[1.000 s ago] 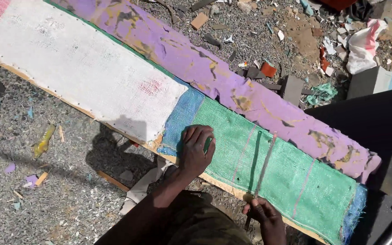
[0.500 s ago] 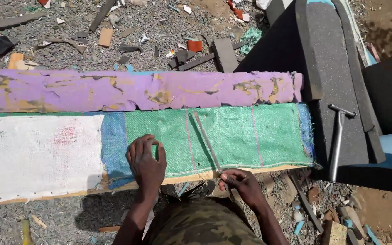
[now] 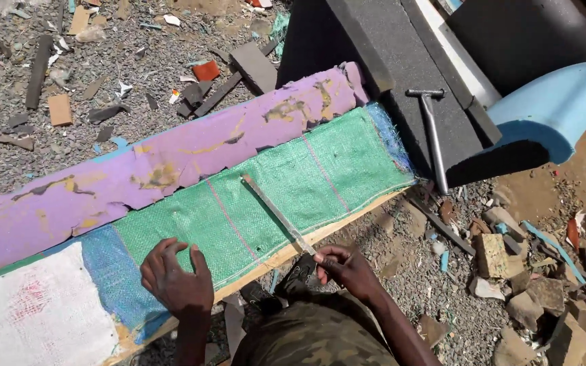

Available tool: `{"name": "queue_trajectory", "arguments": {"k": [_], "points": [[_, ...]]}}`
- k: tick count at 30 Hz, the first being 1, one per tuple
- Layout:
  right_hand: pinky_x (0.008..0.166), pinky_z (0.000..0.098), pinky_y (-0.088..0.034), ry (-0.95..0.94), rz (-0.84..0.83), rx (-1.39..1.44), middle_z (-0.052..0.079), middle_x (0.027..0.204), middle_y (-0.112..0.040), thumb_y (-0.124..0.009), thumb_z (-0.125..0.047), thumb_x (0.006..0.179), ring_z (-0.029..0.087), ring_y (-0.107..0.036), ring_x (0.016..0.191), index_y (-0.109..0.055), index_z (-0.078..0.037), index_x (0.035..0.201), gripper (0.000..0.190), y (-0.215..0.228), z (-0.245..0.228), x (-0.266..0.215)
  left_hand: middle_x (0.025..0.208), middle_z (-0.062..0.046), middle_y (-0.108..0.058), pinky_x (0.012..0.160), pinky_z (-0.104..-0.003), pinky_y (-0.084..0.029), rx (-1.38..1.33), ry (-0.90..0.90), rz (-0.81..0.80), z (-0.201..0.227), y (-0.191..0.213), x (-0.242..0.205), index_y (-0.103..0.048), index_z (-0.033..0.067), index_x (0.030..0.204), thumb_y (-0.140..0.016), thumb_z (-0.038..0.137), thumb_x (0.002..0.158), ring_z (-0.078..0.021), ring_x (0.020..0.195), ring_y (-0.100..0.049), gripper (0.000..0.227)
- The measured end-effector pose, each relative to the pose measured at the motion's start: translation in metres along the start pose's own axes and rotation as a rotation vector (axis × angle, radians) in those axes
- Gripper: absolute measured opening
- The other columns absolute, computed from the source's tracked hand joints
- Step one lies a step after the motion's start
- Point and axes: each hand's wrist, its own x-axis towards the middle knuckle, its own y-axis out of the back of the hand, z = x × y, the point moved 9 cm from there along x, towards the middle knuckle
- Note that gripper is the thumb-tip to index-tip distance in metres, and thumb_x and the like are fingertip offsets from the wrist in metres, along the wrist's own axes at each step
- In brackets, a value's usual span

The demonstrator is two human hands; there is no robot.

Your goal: Removing staples and fasteners from furniture frames and fabric using a hammer and prying tool.

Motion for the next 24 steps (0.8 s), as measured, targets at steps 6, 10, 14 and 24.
{"name": "queue_trajectory", "arguments": {"k": [6, 10, 14, 24], "points": [[0.072, 0.0301, -0.065, -0.131, 0.048, 0.006, 0.007, 0.084, -0.081, -0.069, -0.025, 0.095, 0.016, -0.075, 0.070, -0.077, -0.008, 0.105, 0.022, 0.004, 0.022, -0.027, 0.135, -0.006, -0.066, 0.112, -0.050, -0.037, -0.008, 0.019, -0.024, -0.003, 0.001, -0.001, -0.066, 0.0107, 0.109, -0.069, 0.019, 0.100, -0.0327, 0.131, -0.052, 0.013], [0.058, 0.0266, -0.062, -0.200, 0.016, -0.022, 0.008, 0.090, -0.082, -0.066, -0.020, 0.098, 0.016, -0.075, 0.069, -0.073, -0.009, 0.111, 0.018, 0.004, 0.035, -0.039, 0.136, -0.005, -0.066, 0.114, -0.051, -0.037, 0.022, 0.027, -0.046, -0.010, -0.008, -0.002, -0.066, 0.0115, 0.109, -0.070, 0.021, 0.100, -0.0325, 0.133, -0.052, 0.014], [0.053, 0.0264, -0.056, -0.138, -0.065, -0.063, 0.004, 0.075, -0.077, -0.058, -0.029, 0.102, 0.014, -0.070, 0.055, -0.071, -0.010, 0.110, 0.025, -0.003, 0.008, -0.049, 0.137, -0.006, -0.067, 0.117, -0.053, -0.036, 0.031, 0.006, -0.013, -0.014, -0.005, -0.007, -0.066, 0.0128, 0.109, -0.068, 0.023, 0.102, -0.0330, 0.134, -0.054, 0.012], [0.048, 0.0259, -0.041, 0.146, 0.054, 0.108, 0.001, 0.090, -0.075, -0.047, -0.045, 0.099, 0.009, -0.054, 0.055, -0.056, -0.013, 0.141, 0.054, 0.091, -0.057, -0.009, 0.134, -0.005, -0.071, 0.114, -0.049, -0.043, 0.145, -0.071, 0.082, -0.018, -0.011, -0.013, -0.067, 0.0122, 0.112, -0.067, 0.016, 0.109, -0.0310, 0.127, -0.061, 0.005]]}}
